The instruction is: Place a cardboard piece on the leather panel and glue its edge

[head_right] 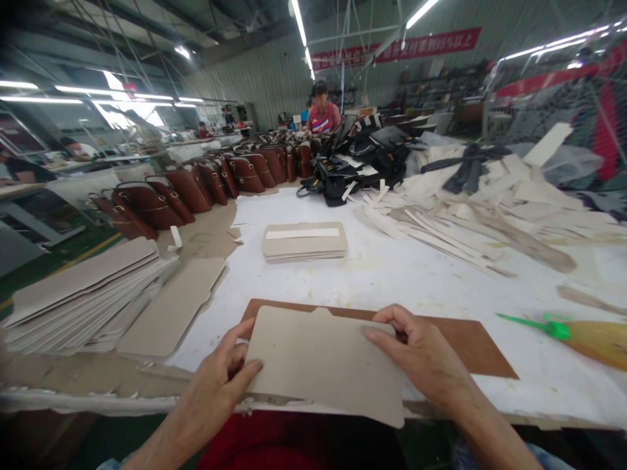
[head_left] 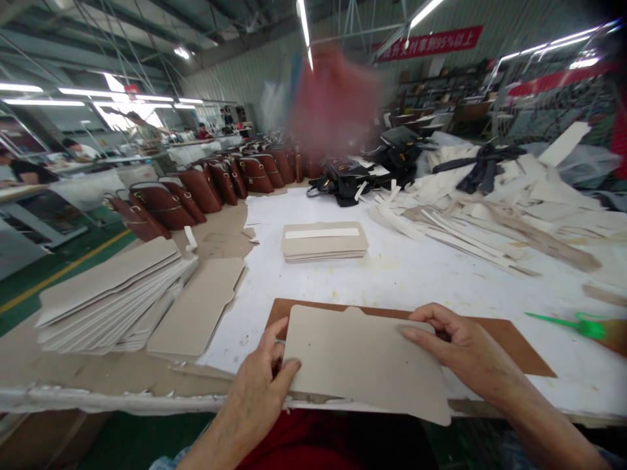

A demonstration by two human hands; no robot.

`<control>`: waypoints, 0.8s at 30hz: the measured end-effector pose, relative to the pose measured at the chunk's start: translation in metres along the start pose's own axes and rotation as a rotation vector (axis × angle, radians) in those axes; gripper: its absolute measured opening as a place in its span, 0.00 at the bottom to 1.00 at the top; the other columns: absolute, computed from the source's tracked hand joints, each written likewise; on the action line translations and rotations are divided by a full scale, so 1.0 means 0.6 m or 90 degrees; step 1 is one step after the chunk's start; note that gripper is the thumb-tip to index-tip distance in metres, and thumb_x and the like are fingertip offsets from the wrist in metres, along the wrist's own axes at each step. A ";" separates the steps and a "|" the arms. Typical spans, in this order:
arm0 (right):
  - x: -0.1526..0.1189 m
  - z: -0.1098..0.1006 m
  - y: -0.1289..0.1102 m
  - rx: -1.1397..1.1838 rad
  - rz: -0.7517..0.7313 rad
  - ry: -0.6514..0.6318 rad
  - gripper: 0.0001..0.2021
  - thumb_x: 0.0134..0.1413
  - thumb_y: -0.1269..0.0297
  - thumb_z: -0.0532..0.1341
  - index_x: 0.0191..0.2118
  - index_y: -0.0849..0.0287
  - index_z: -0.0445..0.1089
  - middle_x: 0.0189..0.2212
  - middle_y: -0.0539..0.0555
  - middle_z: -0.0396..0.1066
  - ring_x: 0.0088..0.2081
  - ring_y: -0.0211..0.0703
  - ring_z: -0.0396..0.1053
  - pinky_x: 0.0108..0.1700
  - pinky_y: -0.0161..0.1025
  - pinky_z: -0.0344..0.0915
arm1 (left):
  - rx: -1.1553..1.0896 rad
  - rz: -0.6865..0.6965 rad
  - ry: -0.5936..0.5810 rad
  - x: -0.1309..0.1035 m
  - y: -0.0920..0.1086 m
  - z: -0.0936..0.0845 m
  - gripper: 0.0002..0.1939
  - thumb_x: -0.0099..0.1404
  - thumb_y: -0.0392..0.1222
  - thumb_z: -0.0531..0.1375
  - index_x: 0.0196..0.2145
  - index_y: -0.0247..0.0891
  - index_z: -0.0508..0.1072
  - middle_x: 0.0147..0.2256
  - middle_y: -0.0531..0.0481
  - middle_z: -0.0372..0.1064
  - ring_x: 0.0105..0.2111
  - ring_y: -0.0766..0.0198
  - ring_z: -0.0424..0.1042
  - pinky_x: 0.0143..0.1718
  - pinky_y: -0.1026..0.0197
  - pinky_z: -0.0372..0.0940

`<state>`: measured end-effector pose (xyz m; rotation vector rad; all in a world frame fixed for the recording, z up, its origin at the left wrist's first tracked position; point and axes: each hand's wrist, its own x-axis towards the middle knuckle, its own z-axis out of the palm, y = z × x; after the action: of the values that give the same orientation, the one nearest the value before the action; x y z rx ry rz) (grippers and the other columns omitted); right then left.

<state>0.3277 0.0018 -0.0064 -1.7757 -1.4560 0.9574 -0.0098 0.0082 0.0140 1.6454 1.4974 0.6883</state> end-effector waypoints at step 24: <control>0.050 0.043 0.011 -0.198 -0.020 0.142 0.22 0.52 0.40 0.57 0.42 0.51 0.73 0.25 0.51 0.71 0.30 0.56 0.72 0.36 0.47 0.62 | 0.244 -0.045 -0.016 0.023 -0.008 0.010 0.33 0.68 0.40 0.55 0.69 0.37 0.61 0.35 0.50 0.73 0.38 0.51 0.75 0.40 0.56 0.57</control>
<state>0.3128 0.0308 -0.0299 -1.9994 -1.5452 0.5163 -0.0053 0.0208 0.0052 1.8611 1.7394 0.3536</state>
